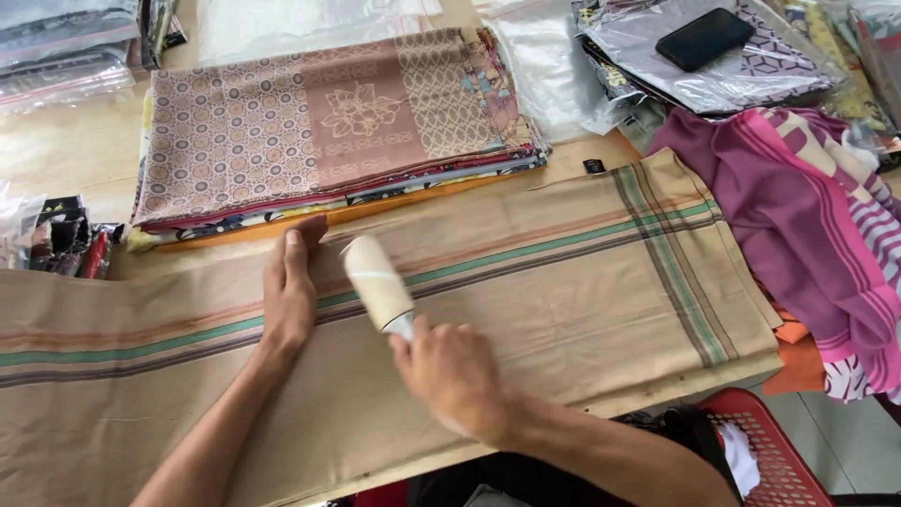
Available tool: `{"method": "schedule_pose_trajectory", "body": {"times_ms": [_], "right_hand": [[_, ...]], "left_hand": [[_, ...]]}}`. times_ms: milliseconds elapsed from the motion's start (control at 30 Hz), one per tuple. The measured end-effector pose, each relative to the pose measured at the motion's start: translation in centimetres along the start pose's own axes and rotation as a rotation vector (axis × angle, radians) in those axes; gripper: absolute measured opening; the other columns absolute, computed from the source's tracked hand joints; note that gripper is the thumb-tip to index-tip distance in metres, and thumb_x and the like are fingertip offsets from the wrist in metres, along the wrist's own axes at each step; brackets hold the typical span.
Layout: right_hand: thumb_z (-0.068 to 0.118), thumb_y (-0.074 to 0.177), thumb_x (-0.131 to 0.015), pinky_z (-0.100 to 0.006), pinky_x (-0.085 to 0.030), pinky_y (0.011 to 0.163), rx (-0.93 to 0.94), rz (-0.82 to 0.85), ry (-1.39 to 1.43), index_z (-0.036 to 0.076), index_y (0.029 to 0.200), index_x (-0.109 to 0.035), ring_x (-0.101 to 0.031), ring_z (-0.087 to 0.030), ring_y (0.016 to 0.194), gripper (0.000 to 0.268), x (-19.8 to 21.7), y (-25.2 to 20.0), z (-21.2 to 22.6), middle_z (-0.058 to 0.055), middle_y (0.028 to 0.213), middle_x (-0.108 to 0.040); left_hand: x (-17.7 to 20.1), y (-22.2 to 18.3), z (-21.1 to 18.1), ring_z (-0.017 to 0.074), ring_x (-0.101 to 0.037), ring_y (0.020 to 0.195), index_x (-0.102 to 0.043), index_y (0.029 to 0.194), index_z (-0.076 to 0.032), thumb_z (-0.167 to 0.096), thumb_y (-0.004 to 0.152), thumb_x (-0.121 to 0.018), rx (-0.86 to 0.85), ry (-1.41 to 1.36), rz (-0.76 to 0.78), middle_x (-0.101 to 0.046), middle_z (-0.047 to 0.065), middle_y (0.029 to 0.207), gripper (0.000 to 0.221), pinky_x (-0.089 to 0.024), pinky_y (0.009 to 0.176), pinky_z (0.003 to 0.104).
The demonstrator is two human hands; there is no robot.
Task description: The person selects a piece of fabric from a stack, unfolds it on a wooden table, and uses a lint roller to remove debris from the entire surface.
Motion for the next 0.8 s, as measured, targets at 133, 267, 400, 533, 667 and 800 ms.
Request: {"method": "schedule_pose_trajectory", "body": {"times_ms": [133,267,400,533,667,800], "right_hand": [[0.041,0.107,-0.041,-0.045,-0.06,0.065,0.012,0.023,0.008,0.003,0.103,-0.068,-0.078,-0.035,0.078,0.047,-1.4,1.4,1.3,-0.019,0.08,-0.074],[0.04,0.108,-0.041,-0.045,-0.06,0.069,-0.106,0.076,-0.053,0.004,0.109,-0.068,-0.078,-0.035,0.084,0.044,0.8,1.3,-1.8,-0.019,0.085,-0.075],[0.045,0.105,-0.039,-0.055,-0.059,0.081,-0.253,0.004,-0.076,0.003,0.109,-0.069,-0.077,-0.042,0.094,0.052,4.5,1.6,-8.2,-0.025,0.094,-0.077],[0.05,0.104,-0.04,-0.056,-0.057,0.092,-0.46,-0.136,-0.111,0.001,0.112,-0.074,-0.075,-0.047,0.103,0.06,6.8,1.0,-16.8,-0.031,0.1,-0.078],[0.054,0.104,-0.041,-0.059,-0.055,0.092,-0.532,-0.211,-0.065,0.003,0.116,-0.076,-0.073,-0.05,0.105,0.064,8.5,0.0,-25.8,-0.031,0.102,-0.079],[0.055,0.11,-0.034,-0.06,-0.049,0.085,-0.615,-0.249,-0.072,-0.002,0.113,-0.07,-0.068,-0.053,0.103,0.068,9.7,-0.6,-31.3,-0.032,0.11,-0.075]], "left_hand": [[-0.3,-1.5,-2.1,0.0414,-0.046,0.144,-0.055,0.146,-0.01,-0.036,0.112,-0.018,-0.077,0.077,0.042,-0.057,0.023,0.147,0.056,-0.028,0.124,0.056],[-1.5,-1.0,-0.6,0.0379,-0.034,0.152,-0.045,0.156,-0.011,-0.044,0.108,-0.025,-0.188,0.401,0.265,-0.045,0.021,0.16,0.061,-0.016,0.127,0.055],[-2.4,-1.6,-0.6,0.0304,-0.023,0.158,-0.039,0.161,-0.018,-0.057,0.107,-0.028,-0.302,0.825,0.352,-0.033,0.012,0.169,0.067,-0.011,0.129,0.049],[-2.6,-1.5,0.1,0.0272,-0.022,0.158,-0.036,0.162,-0.021,-0.06,0.105,-0.032,-0.314,0.9,0.351,-0.028,0.008,0.171,0.069,-0.011,0.129,0.047],[-2.8,-1.4,1.0,0.0273,-0.021,0.159,-0.035,0.163,-0.022,-0.06,0.105,-0.032,-0.302,0.902,0.348,-0.027,0.008,0.172,0.069,-0.01,0.13,0.048],[-3.1,-1.2,2.4,0.0287,-0.011,0.159,-0.027,0.163,-0.01,-0.053,0.107,-0.031,-0.512,0.834,0.288,-0.02,0.013,0.171,0.071,0.0,0.128,0.047]]}}
Point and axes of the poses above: each hand's wrist, its own y-axis towards the middle knuckle, its own x-axis out of the back of the hand, z = x × y, the point moved 3 cm from there along y, towards the middle knuckle
